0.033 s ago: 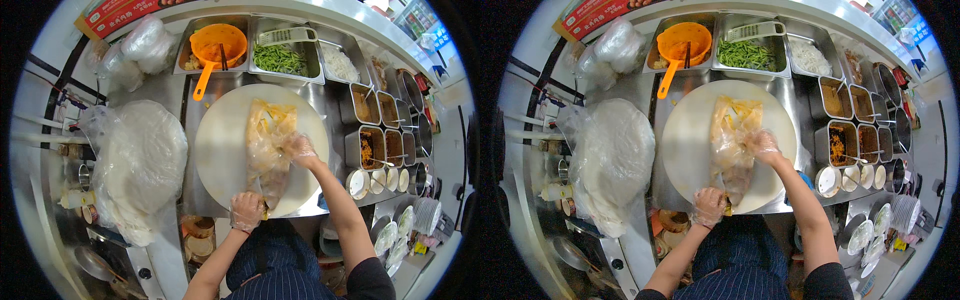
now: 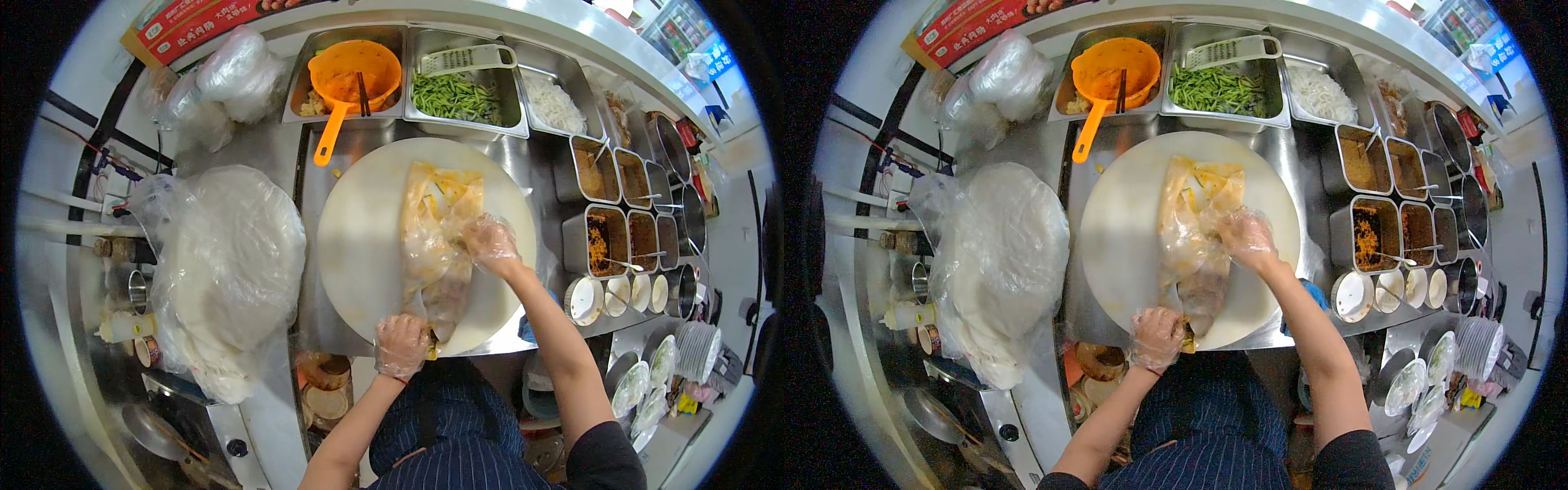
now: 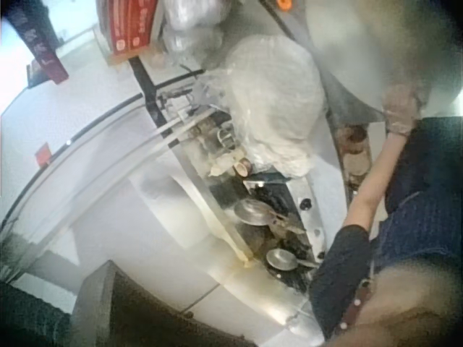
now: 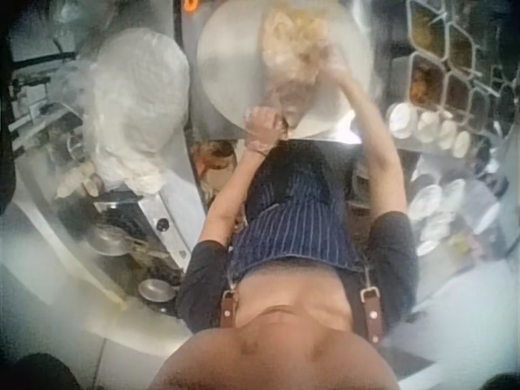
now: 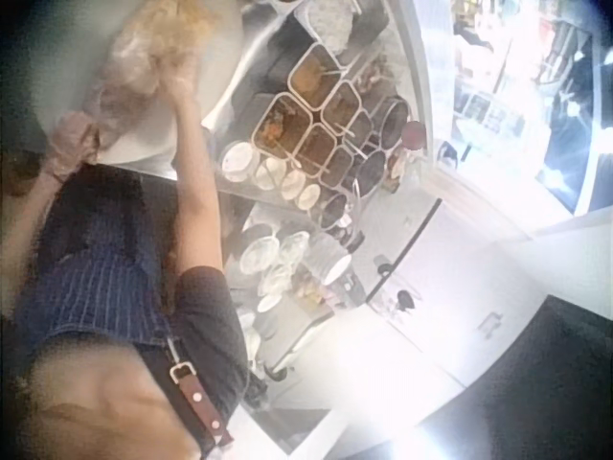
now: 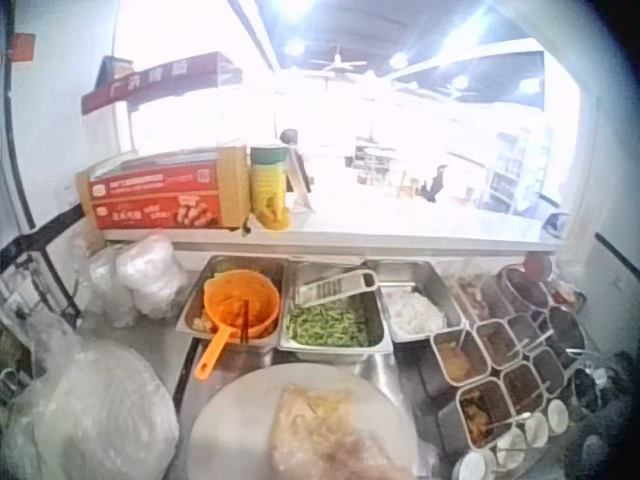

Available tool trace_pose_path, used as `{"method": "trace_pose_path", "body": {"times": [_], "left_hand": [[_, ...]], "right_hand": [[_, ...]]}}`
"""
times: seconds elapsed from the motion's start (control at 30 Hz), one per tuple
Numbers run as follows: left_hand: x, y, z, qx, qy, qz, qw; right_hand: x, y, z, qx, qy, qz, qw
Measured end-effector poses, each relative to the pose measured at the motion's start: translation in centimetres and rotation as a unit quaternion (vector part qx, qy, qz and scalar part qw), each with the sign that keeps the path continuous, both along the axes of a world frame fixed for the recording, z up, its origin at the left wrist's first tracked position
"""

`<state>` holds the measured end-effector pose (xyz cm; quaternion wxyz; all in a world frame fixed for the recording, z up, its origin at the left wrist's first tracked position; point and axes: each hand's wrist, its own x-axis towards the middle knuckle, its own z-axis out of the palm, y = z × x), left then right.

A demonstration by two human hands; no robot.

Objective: The person lays a thin sheet on a board, spreads a white sauce, adds green vegetables and seasonings, then rolls the sheet into a cylindrical food roll. The person handles the sheet, sauce, vegetables, and seasonings throughout the process.

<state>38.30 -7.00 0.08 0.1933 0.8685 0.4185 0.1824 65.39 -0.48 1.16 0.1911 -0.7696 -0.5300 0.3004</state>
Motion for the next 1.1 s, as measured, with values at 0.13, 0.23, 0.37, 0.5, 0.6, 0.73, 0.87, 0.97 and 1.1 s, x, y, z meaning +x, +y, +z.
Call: {"method": "trace_pose_path", "body": {"times": [0.13, 0.23, 0.37, 0.5, 0.6, 0.73, 0.87, 0.97, 1.1], "left_hand": [[-0.4, 0.0, -0.6, 0.001, 0.015, 0.002, 1.000], [-0.8, 0.1, -0.3, -0.002, 0.016, 0.000, 1.000], [-1.2, -0.5, -0.9, -0.019, -0.044, -0.001, 0.999], [-2.0, -0.1, -1.2, -0.056, -0.110, -0.032, 0.992], [-3.0, -0.4, -1.6, -0.095, -0.125, -0.051, 0.986], [-4.0, -0.7, -1.8, -0.141, -0.129, -0.059, 0.980], [-4.8, 0.2, -1.5, -0.215, -0.173, -0.058, 0.959], [-5.4, 0.2, -0.7, -0.318, -0.246, 0.004, 0.916], [-5.5, 4.6, -0.3, -0.342, -0.129, 0.134, 0.921]], "right_hand": [[-4.3, -2.0, -1.2, 0.110, -0.183, 0.195, 0.957], [-7.2, -2.5, -1.4, 0.112, -0.162, 0.318, 0.927], [-7.3, -1.5, -1.3, 0.038, -0.089, 0.346, 0.933], [-6.2, -0.8, 1.4, -0.012, 0.004, 0.345, 0.939], [-8.2, -4.1, 0.6, 0.063, -0.079, 0.413, 0.905], [-8.5, -5.5, -1.3, 0.065, -0.082, 0.428, 0.898], [-8.6, -6.2, -0.4, 0.113, -0.068, 0.430, 0.893], [-8.5, -7.8, -0.4, 0.049, -0.061, 0.456, 0.886], [-7.4, -7.1, 0.4, 0.113, 0.034, 0.402, 0.908]]}}
